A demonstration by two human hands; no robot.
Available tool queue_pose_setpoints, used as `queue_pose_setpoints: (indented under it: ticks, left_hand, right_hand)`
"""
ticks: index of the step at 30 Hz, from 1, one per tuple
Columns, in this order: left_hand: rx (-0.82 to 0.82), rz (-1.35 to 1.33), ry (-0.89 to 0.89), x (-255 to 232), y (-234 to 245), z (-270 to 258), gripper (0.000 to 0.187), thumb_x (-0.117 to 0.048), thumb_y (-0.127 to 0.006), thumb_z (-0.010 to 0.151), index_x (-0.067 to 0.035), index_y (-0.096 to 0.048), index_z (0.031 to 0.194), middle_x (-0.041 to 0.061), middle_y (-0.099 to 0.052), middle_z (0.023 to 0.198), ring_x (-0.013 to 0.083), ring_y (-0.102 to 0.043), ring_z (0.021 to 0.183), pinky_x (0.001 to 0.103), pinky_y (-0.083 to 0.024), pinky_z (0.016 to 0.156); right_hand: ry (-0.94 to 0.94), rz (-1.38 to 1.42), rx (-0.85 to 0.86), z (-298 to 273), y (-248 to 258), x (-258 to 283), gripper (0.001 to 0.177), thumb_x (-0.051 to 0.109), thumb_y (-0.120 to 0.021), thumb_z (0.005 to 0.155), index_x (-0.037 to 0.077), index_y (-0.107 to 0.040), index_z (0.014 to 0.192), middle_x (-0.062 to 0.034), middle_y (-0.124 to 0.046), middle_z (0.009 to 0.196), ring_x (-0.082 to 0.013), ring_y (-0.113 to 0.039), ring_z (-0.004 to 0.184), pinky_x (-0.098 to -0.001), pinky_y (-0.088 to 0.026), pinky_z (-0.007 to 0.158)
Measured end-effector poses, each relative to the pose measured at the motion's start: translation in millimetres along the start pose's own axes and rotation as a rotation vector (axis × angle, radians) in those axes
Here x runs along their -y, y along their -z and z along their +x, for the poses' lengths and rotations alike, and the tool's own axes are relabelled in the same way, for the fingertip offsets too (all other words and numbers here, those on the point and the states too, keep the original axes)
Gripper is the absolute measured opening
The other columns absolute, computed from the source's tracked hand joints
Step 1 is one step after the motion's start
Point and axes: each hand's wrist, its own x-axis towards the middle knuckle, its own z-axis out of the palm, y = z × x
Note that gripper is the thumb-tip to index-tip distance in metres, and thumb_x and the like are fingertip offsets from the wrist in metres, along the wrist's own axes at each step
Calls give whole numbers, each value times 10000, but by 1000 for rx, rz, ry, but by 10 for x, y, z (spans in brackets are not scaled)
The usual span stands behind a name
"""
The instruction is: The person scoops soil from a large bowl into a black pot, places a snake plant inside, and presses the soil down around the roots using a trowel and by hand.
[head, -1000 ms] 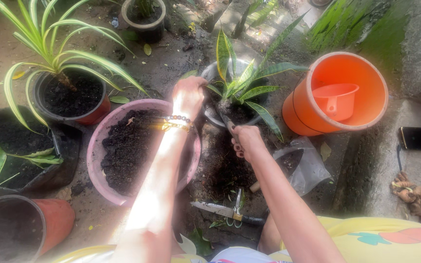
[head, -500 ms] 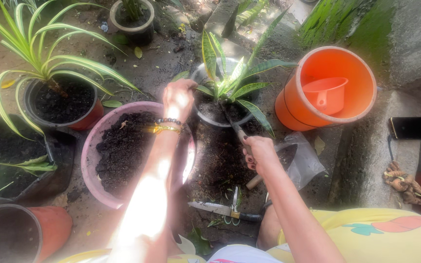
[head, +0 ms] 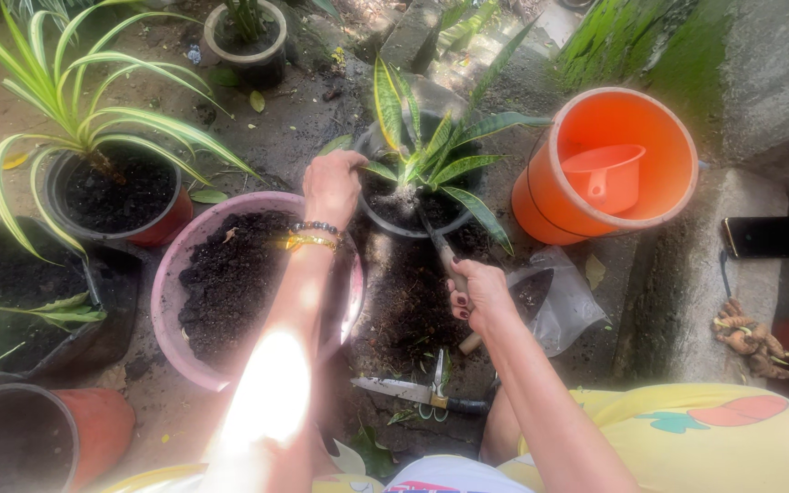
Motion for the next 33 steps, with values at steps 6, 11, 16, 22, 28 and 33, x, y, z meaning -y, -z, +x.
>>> queue_pose_setpoints:
  ticks: [6, 11, 16, 22, 28, 33]
  left_hand:
    - [-46, -20, -45, 27, -40, -16, 249, -58, -575, 915, -129, -798, 1002, 131, -745, 1095, 361, -711, 974, 434, -556, 898]
    - [-30, 31, -50, 38, -42, 40, 296, -29, -634, 887, -119, -746, 1145, 120, -693, 1269, 343, -681, 1124, 434, -528, 998]
    - [-53, 81, 18, -99, 48, 68, 509, -7, -683, 844, -138, -637, 1334, 242, -442, 1517, 426, -587, 1255, 456, -485, 1064]
    - [-119, 8, 37, -36, 80, -43, 646, -8, -694, 815, -94, -547, 1438, 284, -372, 1567, 449, -570, 1272, 478, -468, 1104]
    - [-296, 24, 102, 237, -77, -160, 565, -78, -734, 810, -38, -594, 1356, 189, -616, 1351, 323, -685, 1081, 410, -554, 938]
    - [-152, -382, 519, 234, -425, -532, 331, -67, -617, 932, -40, -621, 1262, 121, -765, 1052, 119, -680, 660, 277, -577, 538]
  right_hand:
    - [8, 24, 21, 37, 14, -17, 140, 151, -612, 940, 32, -575, 876, -75, -575, 663, -105, -420, 407, -290, -276, 363]
    - [61, -67, 57, -119, 37, 18, 176, 167, -612, 954, 29, -564, 856, -57, -566, 653, -98, -420, 410, -290, -274, 359]
    - [118, -178, 35, -487, 142, -55, 190, 214, -612, 956, 28, -646, 946, -39, -555, 633, -99, -422, 397, -288, -292, 343]
    - [100, -147, 23, -845, 426, -371, 224, 217, -609, 942, 52, -687, 1072, -35, -573, 639, -97, -446, 391, -276, -317, 335]
    - [0, -15, 30, -938, 551, -611, 221, 241, -625, 936, 57, -659, 1054, -43, -563, 663, -110, -429, 385, -280, -285, 335]
    - [-49, 141, 54, -826, 558, -759, 242, 259, -629, 957, 24, -588, 997, -56, -580, 710, -118, -439, 418, -298, -299, 359]
